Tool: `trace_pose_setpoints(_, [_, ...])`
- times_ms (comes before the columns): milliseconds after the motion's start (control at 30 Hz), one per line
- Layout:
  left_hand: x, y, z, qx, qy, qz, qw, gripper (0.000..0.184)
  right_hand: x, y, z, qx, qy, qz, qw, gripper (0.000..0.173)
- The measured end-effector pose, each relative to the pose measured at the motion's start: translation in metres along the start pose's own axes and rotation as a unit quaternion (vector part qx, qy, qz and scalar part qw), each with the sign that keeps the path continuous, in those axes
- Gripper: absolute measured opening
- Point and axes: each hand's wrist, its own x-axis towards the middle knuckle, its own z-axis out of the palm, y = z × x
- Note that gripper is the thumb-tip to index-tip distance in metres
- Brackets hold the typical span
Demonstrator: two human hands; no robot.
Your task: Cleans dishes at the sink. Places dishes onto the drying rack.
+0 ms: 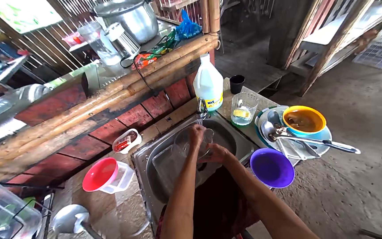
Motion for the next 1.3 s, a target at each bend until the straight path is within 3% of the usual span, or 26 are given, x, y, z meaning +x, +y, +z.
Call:
trace_pose_setpoints(67, [-0.009,0.016,0.004,-0.013,-0.057,0.012,0.998,0.023,0.003,-0.004,-0.003,0.012,0.019,-0.011,1.0,0.065])
trace_pose_setpoints(133, [-0.002,0.008,0.01,-0.173,0.019,-0.031,0.984,0.018,-0.004,-0.009,0.0,-0.013,0.037,-0.023,0.999,0.07])
trace_pose_setpoints(200, [0.009,-0.006,0.02,-0.347,0.121,-0.098,0.925,0.016,-0.013,-0.008,0.004,-0.035,0.049,-0.042,0.997,0.077])
trace_pose_setpoints(233, [0.013,-0.013,0.028,-0.385,0.129,-0.12,0.906,0.016,-0.014,-0.006,0.004,-0.044,0.056,-0.053,0.996,0.079])
trace_pose_setpoints(267, [0.012,-0.016,0.035,-0.378,0.102,-0.132,0.911,0.015,-0.012,-0.004,0.002,-0.054,0.061,-0.067,0.994,0.08])
trace_pose_setpoints(333, [-0.012,-0.017,0.039,-0.269,-0.053,-0.087,0.958,0.024,-0.011,-0.007,-0.007,-0.094,0.056,-0.101,0.989,0.08])
trace_pose_setpoints(400, [-0.042,-0.006,0.017,-0.014,-0.244,0.044,0.969,0.032,-0.018,-0.021,-0.013,-0.148,0.06,-0.127,0.979,0.085])
trace_pose_setpoints(467, [-0.037,-0.002,-0.006,0.267,-0.329,0.159,0.892,0.034,-0.024,-0.032,-0.014,-0.171,0.068,-0.134,0.974,0.087])
trace_pose_setpoints(500, [-0.027,-0.007,-0.015,0.356,-0.339,0.209,0.845,0.034,-0.025,-0.033,-0.013,-0.172,0.072,-0.131,0.974,0.088])
trace_pose_setpoints(533, [-0.015,-0.013,-0.024,0.386,-0.343,0.236,0.823,0.037,-0.026,-0.034,-0.011,-0.173,0.078,-0.13,0.973,0.088])
trace_pose_setpoints(633, [0.01,-0.045,-0.037,0.332,-0.249,0.238,0.878,0.04,-0.025,-0.04,-0.004,-0.196,0.108,-0.141,0.964,0.087])
trace_pose_setpoints(700, [0.009,-0.061,-0.031,0.377,-0.178,0.23,0.879,0.04,-0.022,-0.039,-0.003,-0.187,0.107,-0.137,0.967,0.082])
trace_pose_setpoints(767, [-0.016,-0.043,-0.02,0.382,-0.234,0.123,0.885,0.04,-0.013,-0.031,0.0,-0.151,0.103,-0.127,0.975,0.076])
trace_pose_setpoints(833, [-0.032,-0.015,-0.013,0.312,-0.315,0.082,0.893,0.037,-0.003,-0.018,0.001,-0.13,0.099,-0.111,0.98,0.075])
trace_pose_setpoints(900, [-0.027,-0.009,-0.011,0.252,-0.295,0.123,0.913,0.034,0.001,-0.011,0.0,-0.129,0.082,-0.086,0.984,0.075])
trace_pose_setpoints(967, [-0.007,-0.032,-0.011,0.316,-0.249,0.221,0.888,0.032,0.001,-0.011,-0.003,-0.127,0.084,-0.079,0.985,0.07])
trace_pose_setpoints(1000, [0.005,-0.052,-0.011,0.348,-0.223,0.234,0.88,0.033,0.001,-0.013,-0.003,-0.126,0.097,-0.087,0.983,0.066])
trace_pose_setpoints(1067, [0.007,-0.076,-0.011,0.369,-0.177,0.183,0.894,0.037,0.003,-0.016,-0.004,-0.129,0.119,-0.114,0.978,0.063])
trace_pose_setpoints(1167, [-0.02,-0.042,-0.016,0.319,-0.251,0.02,0.914,0.042,0.012,-0.018,-0.003,-0.125,0.135,-0.129,0.974,0.064])
trace_pose_setpoints(1200, [-0.03,-0.031,-0.02,0.28,-0.269,0.0,0.922,0.042,0.016,-0.02,-0.005,-0.122,0.134,-0.116,0.977,0.064])
trace_pose_setpoints(1300, [-0.056,-0.019,-0.031,0.167,-0.271,0.04,0.947,0.048,0.027,-0.03,-0.019,-0.137,0.114,-0.07,0.982,0.064])
